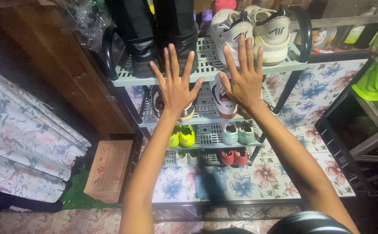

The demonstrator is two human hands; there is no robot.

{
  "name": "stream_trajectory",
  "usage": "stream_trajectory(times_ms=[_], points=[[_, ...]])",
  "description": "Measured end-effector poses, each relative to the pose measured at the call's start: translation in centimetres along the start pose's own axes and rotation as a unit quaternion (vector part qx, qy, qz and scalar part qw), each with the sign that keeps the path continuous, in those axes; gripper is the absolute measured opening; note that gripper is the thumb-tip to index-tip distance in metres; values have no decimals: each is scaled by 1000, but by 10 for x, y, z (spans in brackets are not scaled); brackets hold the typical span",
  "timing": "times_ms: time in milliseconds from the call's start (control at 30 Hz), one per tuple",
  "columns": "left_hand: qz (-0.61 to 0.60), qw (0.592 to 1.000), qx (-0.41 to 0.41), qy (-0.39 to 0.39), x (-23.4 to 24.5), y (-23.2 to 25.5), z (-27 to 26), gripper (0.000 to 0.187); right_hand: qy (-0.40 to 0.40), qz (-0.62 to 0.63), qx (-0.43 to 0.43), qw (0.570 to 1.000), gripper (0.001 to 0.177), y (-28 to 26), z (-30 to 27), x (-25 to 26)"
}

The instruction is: The person picks up several pairs of shoes from a tiled surface, wipes them by hand, and places them onto a multi-tiered shoe rack. The person handles black sneakers, black boots, and white sneakers, arranging them on the shelves.

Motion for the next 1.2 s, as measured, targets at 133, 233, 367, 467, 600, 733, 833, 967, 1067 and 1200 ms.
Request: stream_trajectory(times_ms=[133, 233, 367, 467, 600, 733, 833, 967, 1067, 1200], points=[[-7, 1000, 4, -16, -5, -3, -2, 78, -1, -1, 2, 1000, 67, -1, 0, 1], [-9, 1000, 4, -18, -5, -4, -3, 79, 6, -4, 4, 1000, 67, -1, 1, 2], [1, 1000, 0, -11, -2, -3, -7, 79, 6, 2, 9, 1000, 66, -2, -2, 1], [11, 1000, 6, -14, -2, -3, -11, 78, -1, -8, 8, 1000, 66, -3, -7, 0], [17, 1000, 6, -18, -7, -6, -17, 77, -19, -15, -8, 1000, 66, -4, -17, -6], [36, 999, 7, -28, -18, -9, -28, 77, -13, -18, -7, 1000, 67, -3, -28, -16], [37, 998, 9, -47, -27, -9, -37, 81, -12, -28, -13, 999, 68, -4, -37, -27], [41, 998, 0, -54, -29, -3, -41, 88, -5, -49, -18, 999, 69, -6, -43, -36], [35, 997, 7, -62, -27, -1, -41, 89, -5, -43, -19, 999, 69, -6, -44, -36], [38, 997, 13, -67, -24, 0, -40, 90, -11, -27, -19, 999, 70, -7, -44, -34]])
Point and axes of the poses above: each hand's wrist, its own z-axis towards the middle knuckle, its own x-axis out of the back of the hand, y = z × x, the point moved 6 cm from there along z, towards the middle knuckle, and after that the axes turned 12 degrees about -y, right-handed, at the moved point
